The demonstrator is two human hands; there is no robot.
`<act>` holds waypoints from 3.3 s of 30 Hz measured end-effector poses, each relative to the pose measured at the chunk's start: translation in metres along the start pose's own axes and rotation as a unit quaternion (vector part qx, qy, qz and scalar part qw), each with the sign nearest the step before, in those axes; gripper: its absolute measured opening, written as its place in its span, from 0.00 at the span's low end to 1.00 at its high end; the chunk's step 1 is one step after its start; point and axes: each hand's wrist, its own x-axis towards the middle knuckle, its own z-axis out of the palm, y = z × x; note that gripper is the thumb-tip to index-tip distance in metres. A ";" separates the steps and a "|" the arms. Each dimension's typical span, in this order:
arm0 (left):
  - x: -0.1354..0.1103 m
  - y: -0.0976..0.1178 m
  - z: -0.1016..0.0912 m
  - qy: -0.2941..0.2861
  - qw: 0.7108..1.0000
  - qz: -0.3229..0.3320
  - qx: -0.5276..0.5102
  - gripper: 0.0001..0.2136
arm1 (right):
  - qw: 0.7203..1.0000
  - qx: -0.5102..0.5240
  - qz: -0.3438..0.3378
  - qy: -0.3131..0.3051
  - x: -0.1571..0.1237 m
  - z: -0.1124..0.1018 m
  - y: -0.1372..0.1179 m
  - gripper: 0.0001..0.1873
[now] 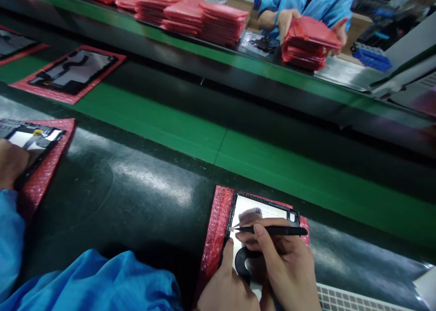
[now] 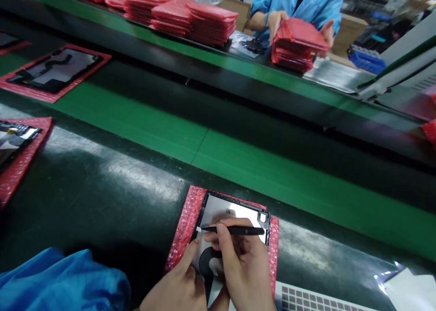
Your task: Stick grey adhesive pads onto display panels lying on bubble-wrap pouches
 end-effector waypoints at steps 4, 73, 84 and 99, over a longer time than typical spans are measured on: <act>0.002 0.001 0.002 0.045 0.998 -0.016 0.039 0.19 | 1.000 0.012 0.005 0.004 -0.001 0.000 0.004 0.09; 0.224 -0.160 0.012 0.255 0.741 -0.453 -0.425 0.16 | 0.992 0.123 0.017 0.020 -0.072 -0.162 0.087 0.22; 0.126 -0.043 -0.018 0.158 0.945 -0.160 -0.237 0.08 | 0.996 0.093 0.010 0.015 -0.076 -0.165 0.083 0.21; -0.035 0.124 0.059 0.133 0.962 0.223 0.084 0.07 | 0.997 -0.013 0.054 0.046 -0.154 -0.153 0.078 0.13</act>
